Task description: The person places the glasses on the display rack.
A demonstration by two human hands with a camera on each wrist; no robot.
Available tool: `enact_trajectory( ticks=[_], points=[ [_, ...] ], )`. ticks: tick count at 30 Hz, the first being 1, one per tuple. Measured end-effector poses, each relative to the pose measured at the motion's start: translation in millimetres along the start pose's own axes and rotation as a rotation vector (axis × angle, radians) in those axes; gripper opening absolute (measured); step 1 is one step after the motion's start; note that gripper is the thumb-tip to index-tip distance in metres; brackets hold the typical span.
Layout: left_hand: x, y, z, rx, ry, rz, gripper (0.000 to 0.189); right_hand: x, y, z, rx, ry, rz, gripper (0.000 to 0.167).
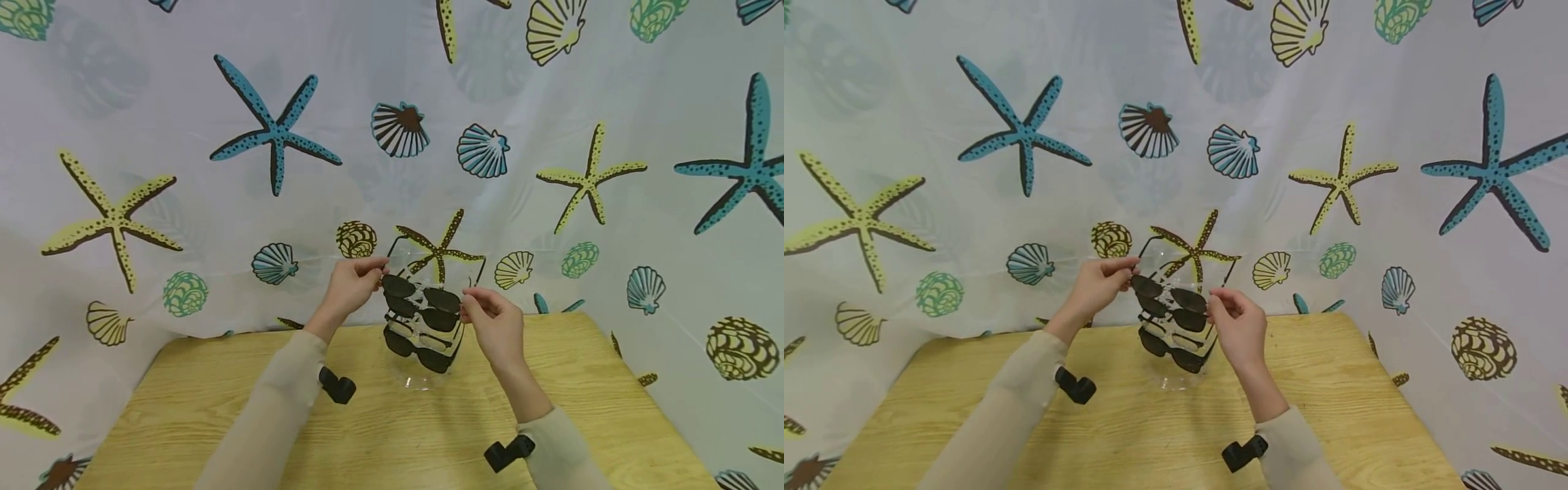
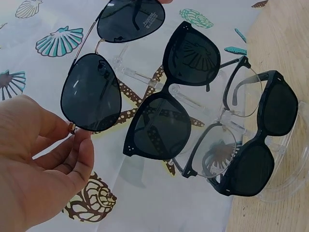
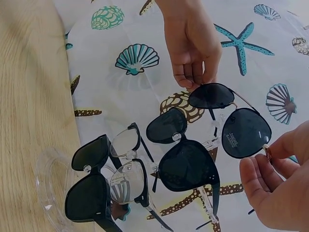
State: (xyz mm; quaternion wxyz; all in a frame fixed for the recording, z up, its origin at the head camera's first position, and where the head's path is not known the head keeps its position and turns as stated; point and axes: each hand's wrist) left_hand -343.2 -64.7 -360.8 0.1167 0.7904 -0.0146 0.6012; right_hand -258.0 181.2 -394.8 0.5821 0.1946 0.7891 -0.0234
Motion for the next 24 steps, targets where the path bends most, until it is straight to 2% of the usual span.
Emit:
enact_trajectory(
  ticks=[12,24],
  points=[
    [-4.6,-0.7,-9.8,-0.026,0.041,-0.026,0.037,5,-2,-6.0,0.002,-0.038,0.017,0.018],
    [-11.1,-1.2,-14.6,-0.026,0.018,-0.051,0.036,10,-5,-10.6,-0.002,-0.054,0.043,0.02]
  ],
)
Point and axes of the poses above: each hand's wrist, its own z-axis away from the middle knuckle, its own y-axis out of the back of the hand, x = y × z, and after that the axes turned 11 degrees about z, right-handed
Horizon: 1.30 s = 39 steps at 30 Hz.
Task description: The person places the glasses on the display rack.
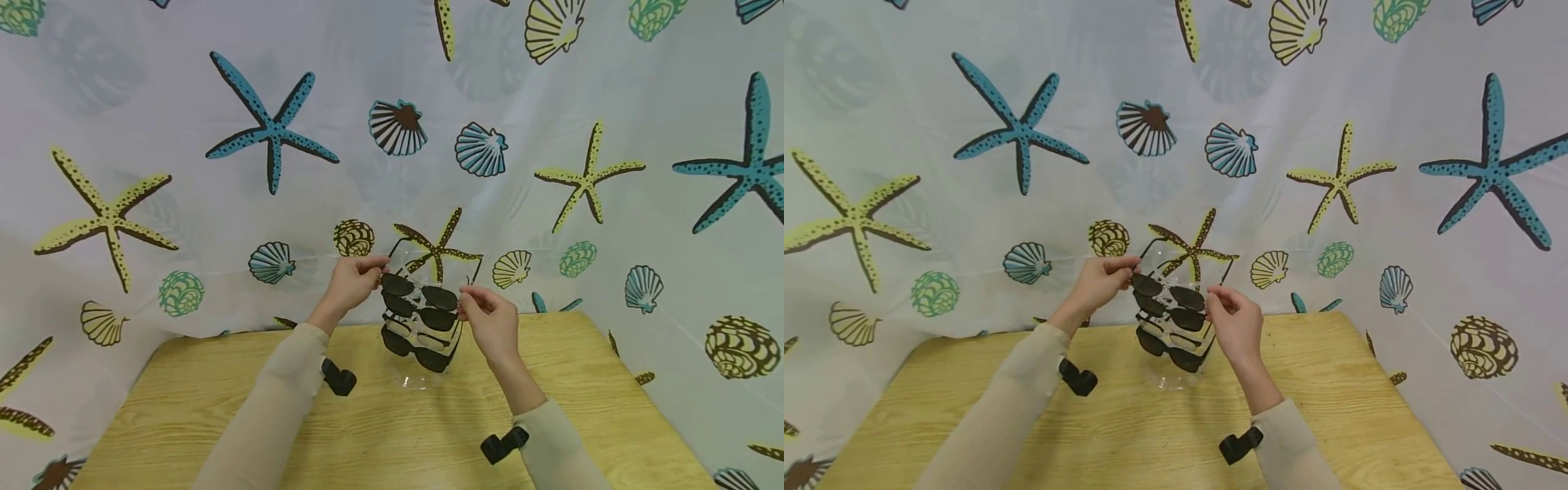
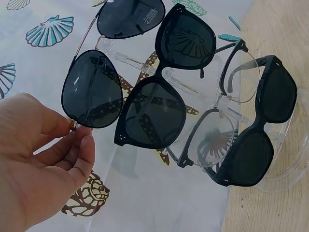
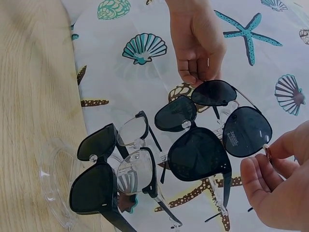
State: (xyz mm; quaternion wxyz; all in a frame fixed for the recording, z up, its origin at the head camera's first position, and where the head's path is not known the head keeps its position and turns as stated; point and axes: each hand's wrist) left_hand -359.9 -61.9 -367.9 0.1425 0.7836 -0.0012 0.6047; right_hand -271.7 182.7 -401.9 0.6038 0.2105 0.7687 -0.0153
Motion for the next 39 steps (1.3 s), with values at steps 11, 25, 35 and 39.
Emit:
enact_trajectory(
  ticks=[11,25,35,39],
  points=[
    [-2.8,0.7,-2.5,-0.007,-0.015,-0.026,0.037,-0.7,-2.1,-2.2,0.011,-0.005,0.028,0.02],
    [-1.6,0.0,-2.5,-0.014,-0.033,-0.039,0.037,-0.9,-2.0,-2.6,0.005,-0.019,0.018,0.019],
    [-5.1,-2.7,-1.9,0.005,-0.025,-0.041,0.037,-0.3,-2.4,-2.1,-0.003,-0.009,0.014,0.018],
    [-4.4,-3.6,-1.1,0.026,-0.022,-0.037,0.037,-0.3,-2.7,-2.3,-0.001,-0.001,0.025,0.018]
  ],
)
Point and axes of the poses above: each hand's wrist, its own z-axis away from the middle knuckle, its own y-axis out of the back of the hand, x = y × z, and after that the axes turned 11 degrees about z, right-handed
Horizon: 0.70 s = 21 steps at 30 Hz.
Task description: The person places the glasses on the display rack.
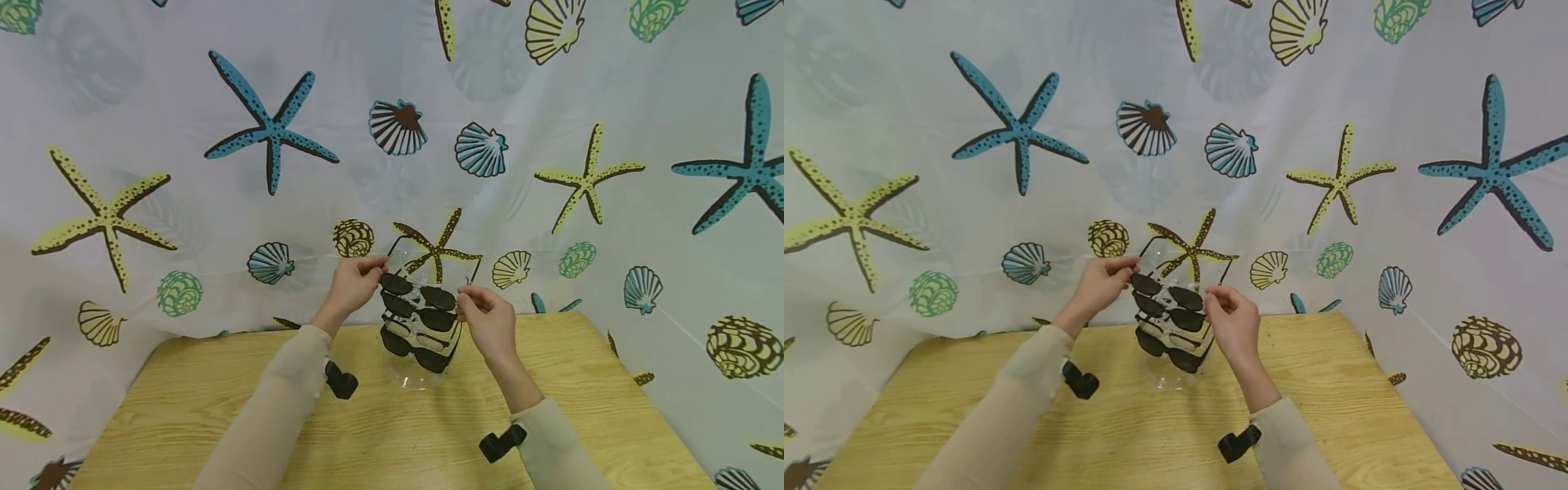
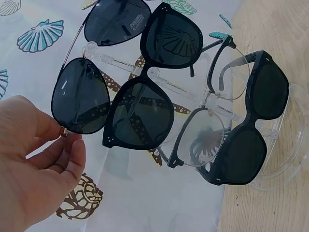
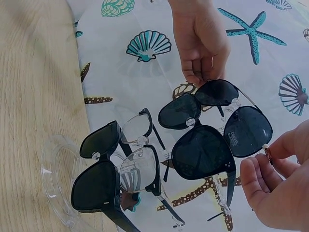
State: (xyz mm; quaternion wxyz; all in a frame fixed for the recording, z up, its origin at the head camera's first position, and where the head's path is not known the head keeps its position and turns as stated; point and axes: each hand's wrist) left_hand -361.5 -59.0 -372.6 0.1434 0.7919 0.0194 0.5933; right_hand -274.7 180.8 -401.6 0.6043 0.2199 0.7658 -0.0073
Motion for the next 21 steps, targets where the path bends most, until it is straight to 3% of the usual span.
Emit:
enact_trajectory(
  ticks=[21],
  points=[
    [1.6,1.7,-1.3,-0.041,-0.021,-0.007,0.038,2.1,0.0,-2.4,-0.002,-0.012,0.012,0.019]
  ],
)
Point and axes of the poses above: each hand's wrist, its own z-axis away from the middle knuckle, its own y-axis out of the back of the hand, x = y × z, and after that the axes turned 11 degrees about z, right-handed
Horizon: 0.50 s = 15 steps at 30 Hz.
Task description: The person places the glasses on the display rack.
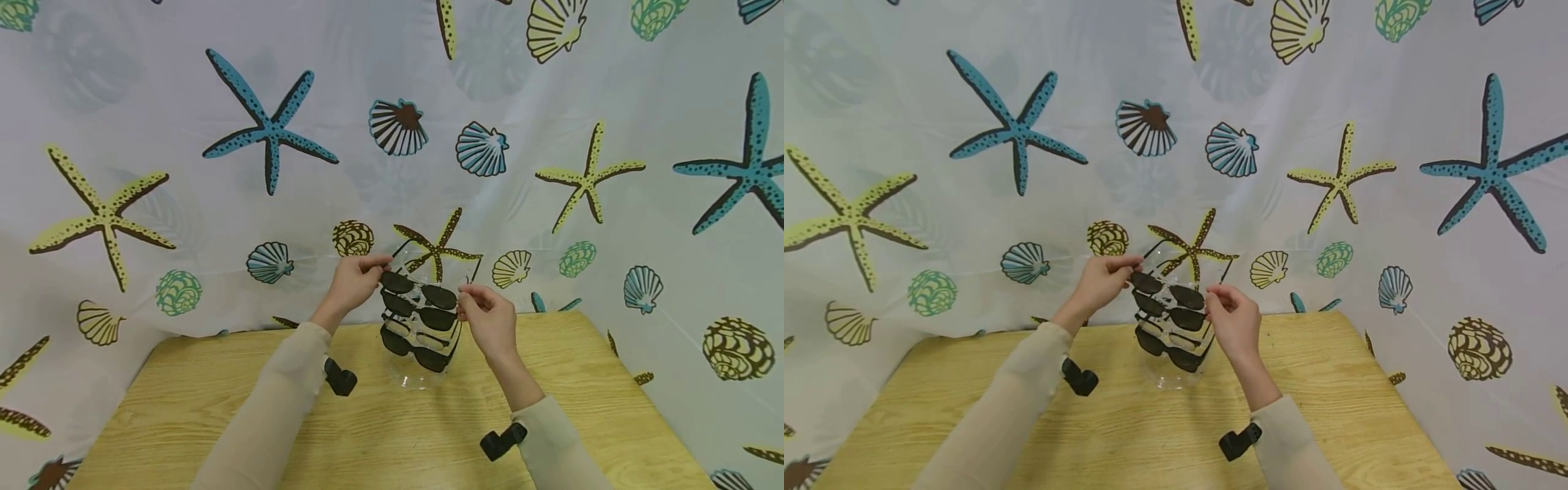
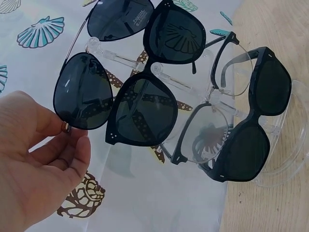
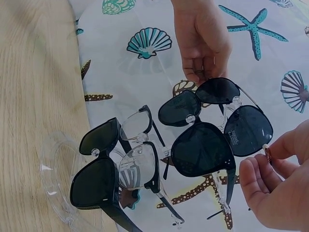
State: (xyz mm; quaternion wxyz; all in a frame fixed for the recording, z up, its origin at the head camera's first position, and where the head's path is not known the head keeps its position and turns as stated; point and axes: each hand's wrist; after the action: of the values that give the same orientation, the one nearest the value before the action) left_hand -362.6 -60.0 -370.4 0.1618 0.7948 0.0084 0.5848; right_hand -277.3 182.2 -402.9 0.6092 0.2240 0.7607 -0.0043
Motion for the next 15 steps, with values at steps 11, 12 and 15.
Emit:
enact_trajectory(
  ticks=[11,12,15],
  points=[
    [-0.9,-1.1,0.7,0.004,0.006,-0.003,0.038,-1.2,1.1,1.9,-0.007,0.005,0.003,0.019],
    [-0.8,-0.9,1.2,0.004,0.008,-0.005,0.038,-1.2,1.1,2.1,-0.008,0.005,0.005,0.019],
    [-0.7,-0.7,2.1,0.006,0.012,-0.004,0.037,-1.3,1.1,2.7,-0.009,0.006,0.015,0.019]
  ],
)
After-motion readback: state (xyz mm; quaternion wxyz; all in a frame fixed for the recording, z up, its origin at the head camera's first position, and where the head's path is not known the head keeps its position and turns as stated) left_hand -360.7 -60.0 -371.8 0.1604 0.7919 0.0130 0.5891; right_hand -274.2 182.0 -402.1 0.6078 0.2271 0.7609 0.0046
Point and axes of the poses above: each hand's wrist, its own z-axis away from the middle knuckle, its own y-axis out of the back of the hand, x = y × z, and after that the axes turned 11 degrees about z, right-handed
